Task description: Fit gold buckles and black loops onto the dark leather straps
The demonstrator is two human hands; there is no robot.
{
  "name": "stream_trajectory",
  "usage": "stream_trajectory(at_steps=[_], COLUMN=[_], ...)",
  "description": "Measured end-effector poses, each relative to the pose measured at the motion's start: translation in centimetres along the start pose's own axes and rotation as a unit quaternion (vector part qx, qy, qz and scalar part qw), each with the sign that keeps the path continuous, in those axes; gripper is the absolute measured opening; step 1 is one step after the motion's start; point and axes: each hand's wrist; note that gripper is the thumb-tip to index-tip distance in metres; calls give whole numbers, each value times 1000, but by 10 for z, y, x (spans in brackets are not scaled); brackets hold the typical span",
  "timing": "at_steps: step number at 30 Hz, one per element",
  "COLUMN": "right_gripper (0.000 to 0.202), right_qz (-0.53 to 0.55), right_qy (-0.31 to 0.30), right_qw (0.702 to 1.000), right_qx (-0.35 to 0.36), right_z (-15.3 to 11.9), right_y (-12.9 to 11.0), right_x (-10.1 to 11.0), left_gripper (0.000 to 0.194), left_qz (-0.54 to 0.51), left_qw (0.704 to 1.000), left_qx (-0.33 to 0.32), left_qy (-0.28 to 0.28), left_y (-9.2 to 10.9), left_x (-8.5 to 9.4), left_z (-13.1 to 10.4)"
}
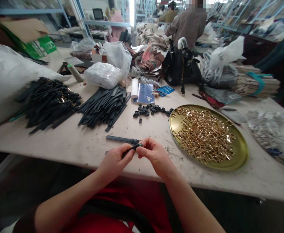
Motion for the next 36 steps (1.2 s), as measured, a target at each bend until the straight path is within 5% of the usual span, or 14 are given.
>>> stream_trajectory(at_steps=[8,15,24,30,36], right_gripper=[18,22,19,34,26], right_qz=[-97,-60,16,50,142], right_qy=[142,78,65,39,-44], right_qw=[978,994,998,998,985], right_qx=[115,49,18,14,-90], right_z=[-58,-73,-58,-53,-39], right_y=[16,28,32,35,38], right_x=[-20,-22,-30,-32,-28], left_gripper=[29,31,26,25,27], left_qz=[10,23,-77,-137,-128], left_qw=[998,989,994,980,976], left_qx=[-10,-17,4,68,87], left_qy=[-67,-146,-77,-125,-153], left_y=[9,14,2,-13,-10], left_x=[0,1,2,7,10], left_z=[-40,-47,-50,-36,-20])
Point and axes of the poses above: each hand's wrist, its own z-axis towards the middle knuckle, its own x-axis out of the back of the hand, y = z × x, and after that the axes turned 11 degrees about -z, right-handed
